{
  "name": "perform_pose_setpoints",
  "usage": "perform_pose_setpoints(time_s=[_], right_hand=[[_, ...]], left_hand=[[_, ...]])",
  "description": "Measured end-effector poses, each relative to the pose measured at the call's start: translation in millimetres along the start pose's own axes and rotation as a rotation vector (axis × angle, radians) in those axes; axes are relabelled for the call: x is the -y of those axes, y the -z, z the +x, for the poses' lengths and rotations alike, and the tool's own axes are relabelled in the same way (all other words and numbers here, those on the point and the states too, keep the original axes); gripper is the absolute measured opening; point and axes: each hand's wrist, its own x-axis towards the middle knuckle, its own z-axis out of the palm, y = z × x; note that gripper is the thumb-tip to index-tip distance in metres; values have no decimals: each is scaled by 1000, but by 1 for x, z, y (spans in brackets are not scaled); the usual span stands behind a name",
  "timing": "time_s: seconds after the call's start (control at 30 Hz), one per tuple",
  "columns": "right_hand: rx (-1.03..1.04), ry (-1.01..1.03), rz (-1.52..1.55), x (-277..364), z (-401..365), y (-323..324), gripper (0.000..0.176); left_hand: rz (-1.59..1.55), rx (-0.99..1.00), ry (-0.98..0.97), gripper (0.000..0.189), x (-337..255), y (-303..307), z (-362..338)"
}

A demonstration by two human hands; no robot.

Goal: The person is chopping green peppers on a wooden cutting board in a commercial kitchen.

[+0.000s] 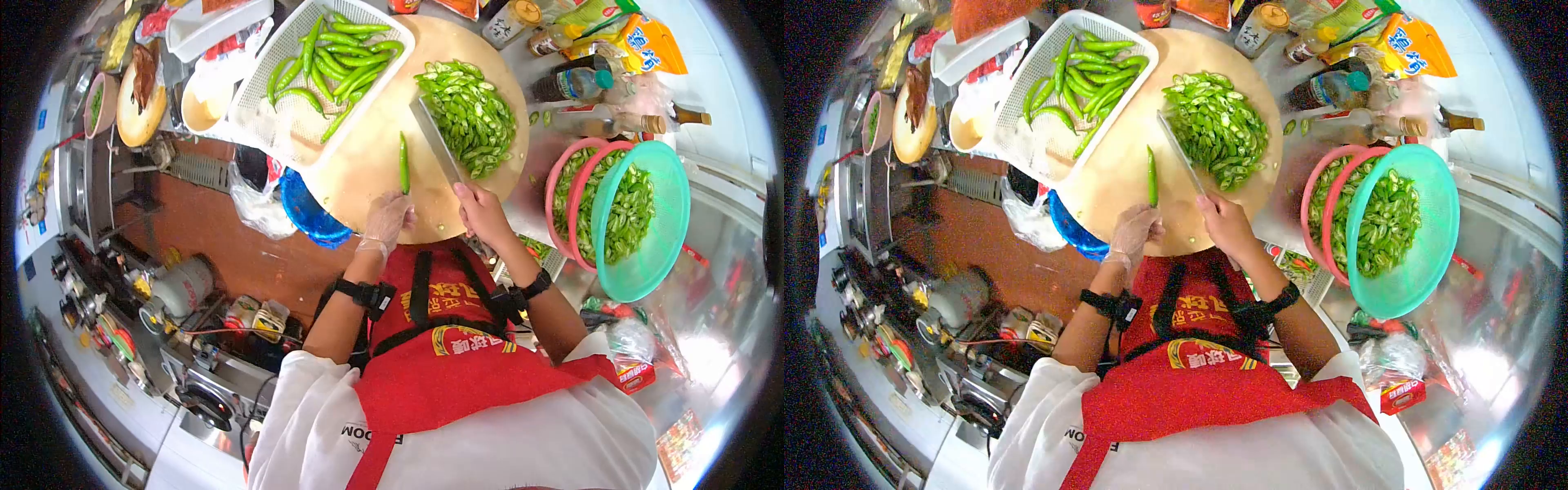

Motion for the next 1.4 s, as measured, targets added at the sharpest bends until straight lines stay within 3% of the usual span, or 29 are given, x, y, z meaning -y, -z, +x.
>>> perform_pose_setpoints(time_s=[0.1,0.2,0.3,0.4,0.5,0.6,0.8,1.13,1.2,1.4], right_hand=[[-28,101,-55,-7,4,-11,43],[5,137,20,6,-5,-16,44],[-18,60,-36,8,-2,-17,42],[-5,50,-3,19,-6,-16,43],[-60,216,-55,5,-2,-19,42],[-1,76,-60,0,9,-18,43],[32,41,1,3,4,-20,44],[14,39,31,6,0,-20,43],[-41,123,43,5,-11,-24,43],[-2,54,34,3,-6,-26,44]], left_hand=[[58,-60,-49,18,7,-9,-6],[577,-205,-503,21,26,-5,6],[916,-303,-730,22,12,-4,-6],[1035,-322,-661,22,8,-2,-5],[972,-305,-650,22,-7,-6,-16],[985,-285,-670,21,-8,-7,-14],[935,-249,-567,21,-2,-9,-4],[950,-302,-723,21,4,-13,20],[894,-312,-719,21,7,-15,21],[836,-356,-650,21,6,-19,31]])
